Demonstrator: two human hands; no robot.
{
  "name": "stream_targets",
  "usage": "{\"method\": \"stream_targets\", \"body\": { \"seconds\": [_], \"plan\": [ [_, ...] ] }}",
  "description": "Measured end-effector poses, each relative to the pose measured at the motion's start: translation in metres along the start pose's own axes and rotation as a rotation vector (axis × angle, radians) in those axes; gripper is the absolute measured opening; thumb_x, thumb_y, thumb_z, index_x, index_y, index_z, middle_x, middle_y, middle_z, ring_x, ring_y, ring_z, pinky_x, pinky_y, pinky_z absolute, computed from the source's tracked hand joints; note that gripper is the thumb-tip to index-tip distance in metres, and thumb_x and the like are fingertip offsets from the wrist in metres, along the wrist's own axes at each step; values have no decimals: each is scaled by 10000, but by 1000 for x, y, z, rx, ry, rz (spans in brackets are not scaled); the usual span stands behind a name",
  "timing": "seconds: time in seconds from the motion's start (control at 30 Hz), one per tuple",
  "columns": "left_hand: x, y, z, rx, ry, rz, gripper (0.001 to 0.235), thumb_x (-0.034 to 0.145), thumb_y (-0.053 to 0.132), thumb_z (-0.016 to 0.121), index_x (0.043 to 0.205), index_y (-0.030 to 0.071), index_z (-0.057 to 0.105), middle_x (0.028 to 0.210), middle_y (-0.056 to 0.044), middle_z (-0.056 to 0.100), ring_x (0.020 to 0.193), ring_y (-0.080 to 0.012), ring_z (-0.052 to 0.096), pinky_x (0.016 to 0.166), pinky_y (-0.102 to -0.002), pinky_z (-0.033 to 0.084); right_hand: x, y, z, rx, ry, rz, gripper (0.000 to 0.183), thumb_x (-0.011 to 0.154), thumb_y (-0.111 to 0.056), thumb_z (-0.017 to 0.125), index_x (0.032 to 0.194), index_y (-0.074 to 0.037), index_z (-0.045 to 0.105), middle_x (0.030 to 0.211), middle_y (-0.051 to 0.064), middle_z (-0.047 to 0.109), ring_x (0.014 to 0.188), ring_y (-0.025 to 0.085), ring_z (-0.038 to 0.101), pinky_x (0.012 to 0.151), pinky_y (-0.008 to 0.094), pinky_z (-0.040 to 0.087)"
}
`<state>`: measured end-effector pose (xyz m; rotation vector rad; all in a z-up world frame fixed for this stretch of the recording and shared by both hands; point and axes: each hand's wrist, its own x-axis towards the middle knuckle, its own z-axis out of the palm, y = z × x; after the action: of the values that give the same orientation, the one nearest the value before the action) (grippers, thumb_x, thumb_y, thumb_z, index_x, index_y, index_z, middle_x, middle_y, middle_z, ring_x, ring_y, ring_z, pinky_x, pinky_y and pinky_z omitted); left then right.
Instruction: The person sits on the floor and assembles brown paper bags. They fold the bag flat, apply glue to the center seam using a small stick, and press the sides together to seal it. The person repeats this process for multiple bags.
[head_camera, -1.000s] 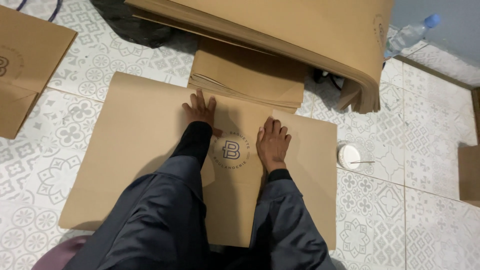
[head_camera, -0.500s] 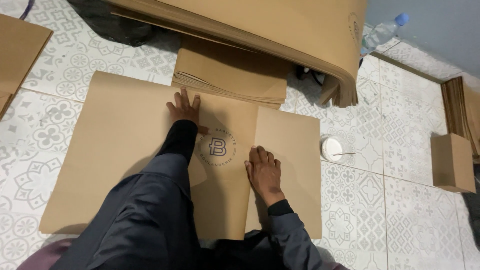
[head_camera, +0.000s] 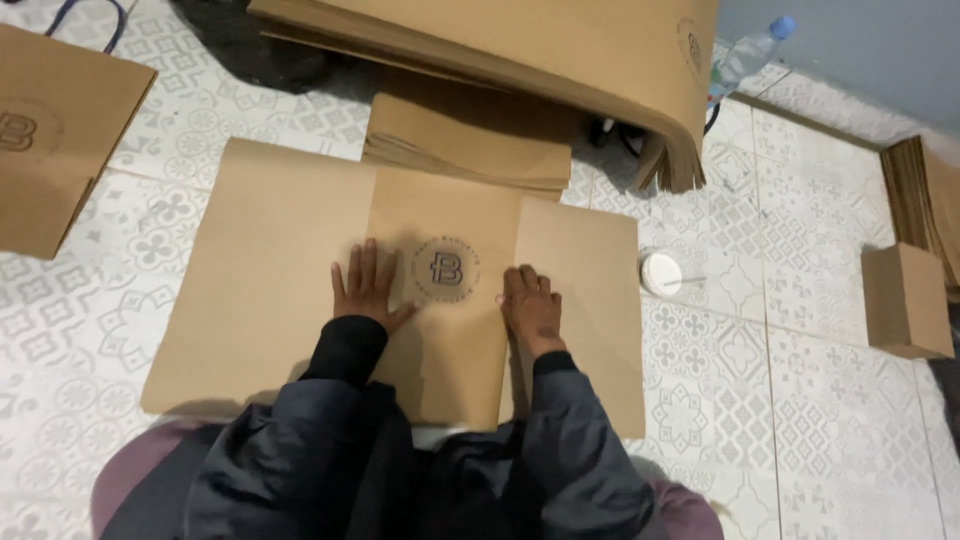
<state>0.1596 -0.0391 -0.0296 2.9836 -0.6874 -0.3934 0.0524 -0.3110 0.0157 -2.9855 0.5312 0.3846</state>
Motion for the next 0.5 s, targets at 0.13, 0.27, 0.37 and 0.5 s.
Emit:
{"method": "stream_targets", "body": {
  "seconds": [0.13, 0.27, 0.37, 0.5],
  "plan": [
    [-58, 9, -27, -9, -170, -25, 1089, 835, 843, 465, 1632, 353, -93, 1701, -38, -240, 1556, -284, -206, 1228, -585, -165, 11, 8, 7, 0, 11, 3, 441, 989, -360, 573, 1407, -276, 461, 1506, 24, 425, 1360, 313, 429, 1043, 556, 442],
    [-81, 12, -30, -35, -271, -64, 1217, 758, 964, 453, 1630, 346, -131, 1692, -51, -271, 1548, -279, -240, 1224, -580, -165, 6, 8, 5, -6, -31, -16, 473, 1008, -394, 542, 1451, -270, 434, 1554, 45, 397, 1394, 326, 407, 1044, 571, 434],
    [-79, 12, -21, -28, -244, -61, 1223, 754, 955, 467, 1628, 349, -138, 1695, -52, -258, 1556, -280, -213, 1229, -585, -136, -2, 1, -6, -21, -55, 3, 544, 1046, -461, 451, 1538, -244, 369, 1608, 68, 356, 1433, 323, 376, 1074, 571, 412],
    [-80, 10, -18, 26, -214, -60, 1239, 735, 974, 451, 1636, 334, -108, 1707, -72, -200, 1566, -291, -162, 1239, -593, -95, -14, -2, -3, 19, -94, 41, 622, 1091, -539, 288, 1630, -229, 262, 1697, 41, 238, 1526, 296, 254, 1153, 585, 342]
  ]
}}
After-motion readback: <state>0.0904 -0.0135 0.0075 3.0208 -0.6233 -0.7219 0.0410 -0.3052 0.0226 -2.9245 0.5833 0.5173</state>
